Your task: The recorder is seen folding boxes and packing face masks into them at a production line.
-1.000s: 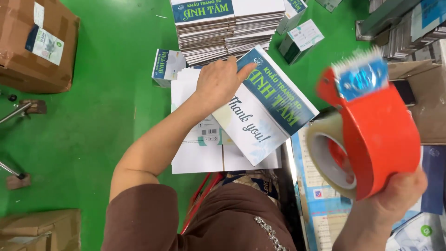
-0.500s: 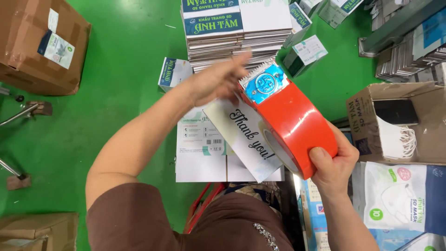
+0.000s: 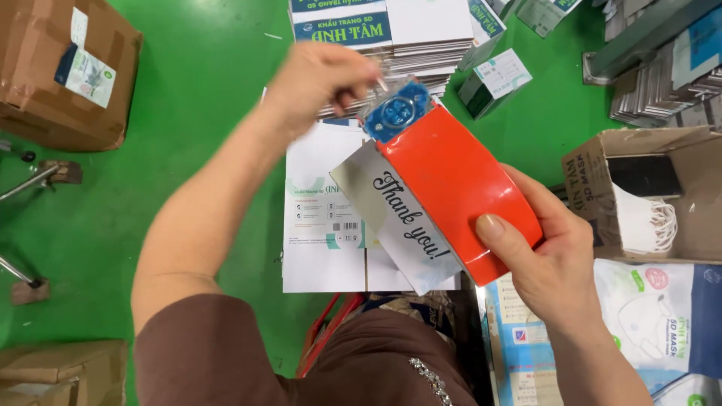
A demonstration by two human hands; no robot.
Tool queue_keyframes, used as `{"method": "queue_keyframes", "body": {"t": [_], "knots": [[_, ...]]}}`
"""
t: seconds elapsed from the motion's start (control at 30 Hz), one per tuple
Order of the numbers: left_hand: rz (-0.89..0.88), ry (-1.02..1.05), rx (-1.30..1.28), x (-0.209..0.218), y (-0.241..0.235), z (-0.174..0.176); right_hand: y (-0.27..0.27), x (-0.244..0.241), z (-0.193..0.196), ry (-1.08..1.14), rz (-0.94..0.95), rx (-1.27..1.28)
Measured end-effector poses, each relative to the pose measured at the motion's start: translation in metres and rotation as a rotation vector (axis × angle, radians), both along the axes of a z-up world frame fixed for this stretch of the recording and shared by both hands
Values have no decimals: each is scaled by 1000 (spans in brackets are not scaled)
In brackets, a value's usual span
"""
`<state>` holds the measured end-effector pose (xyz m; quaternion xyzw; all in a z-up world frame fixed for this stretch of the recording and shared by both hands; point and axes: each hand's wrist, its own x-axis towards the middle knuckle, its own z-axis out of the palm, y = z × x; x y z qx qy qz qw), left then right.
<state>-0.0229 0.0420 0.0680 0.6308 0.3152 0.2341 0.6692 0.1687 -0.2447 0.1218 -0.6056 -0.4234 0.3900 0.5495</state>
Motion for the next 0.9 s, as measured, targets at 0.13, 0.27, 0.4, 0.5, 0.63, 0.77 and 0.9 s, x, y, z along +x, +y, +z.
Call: {"method": "queue_keyframes", "body": {"t": [0.13, 0.27, 0.4, 0.5, 0.63, 0.77, 0.9], "knots": [[113, 11, -55, -12, 27, -41, 17, -3, -11, -77, -26, -79], [15, 295, -66, 7, 6, -144, 43, -2, -16, -199, -49, -32], [-1, 344, -252, 1, -15, -131, 48, -1, -14, -174, -43, -39], [-224, -258, -406, -29, -5, -145, 49, -1, -18, -152, -55, -24], [-59, 62, 360, -18, -67, -99, 49, 3, -7, -166, -15, -32], [60, 80, 221, -17, -73, -96, 19, 19, 15, -136, 40, -235], [114, 75, 200, -14, -71, -92, -125, 82, -4, -86, 14, -414]]}}
